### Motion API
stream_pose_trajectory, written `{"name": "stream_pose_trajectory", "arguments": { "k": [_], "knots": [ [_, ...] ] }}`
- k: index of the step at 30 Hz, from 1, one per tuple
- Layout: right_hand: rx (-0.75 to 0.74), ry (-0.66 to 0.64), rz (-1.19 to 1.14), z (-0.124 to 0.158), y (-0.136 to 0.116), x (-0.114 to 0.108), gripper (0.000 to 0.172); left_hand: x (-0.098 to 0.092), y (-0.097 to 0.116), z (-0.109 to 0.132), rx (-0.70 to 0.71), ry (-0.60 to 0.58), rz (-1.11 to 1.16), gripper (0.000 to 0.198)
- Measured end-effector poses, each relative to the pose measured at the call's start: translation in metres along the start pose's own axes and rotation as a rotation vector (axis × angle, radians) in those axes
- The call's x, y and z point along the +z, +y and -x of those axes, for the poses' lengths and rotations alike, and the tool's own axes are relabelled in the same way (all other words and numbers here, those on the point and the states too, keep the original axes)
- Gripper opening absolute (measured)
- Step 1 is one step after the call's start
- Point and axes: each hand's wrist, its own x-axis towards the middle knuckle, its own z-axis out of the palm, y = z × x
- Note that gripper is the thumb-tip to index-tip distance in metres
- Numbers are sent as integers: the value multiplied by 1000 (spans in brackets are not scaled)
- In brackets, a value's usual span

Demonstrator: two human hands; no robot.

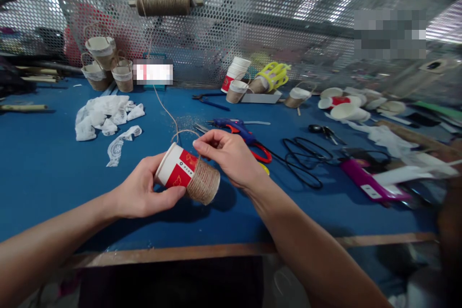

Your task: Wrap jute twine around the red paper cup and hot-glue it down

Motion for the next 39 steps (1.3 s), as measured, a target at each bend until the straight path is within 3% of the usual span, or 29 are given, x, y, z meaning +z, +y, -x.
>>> {"name": "stream_pose_trajectory", "arguments": {
  "k": [15, 31, 39],
  "knots": [
    [66, -53, -54, -1, 5, 3, 22, 0, 1, 0, -27, 29, 34, 13],
    [47, -49, 13, -2, 12, 6, 24, 4, -4, -3, -138, 174, 99, 21],
    [51, -45, 8, -1, 9, 8, 25, 6, -1, -4, -140, 184, 67, 20]
  ]
}}
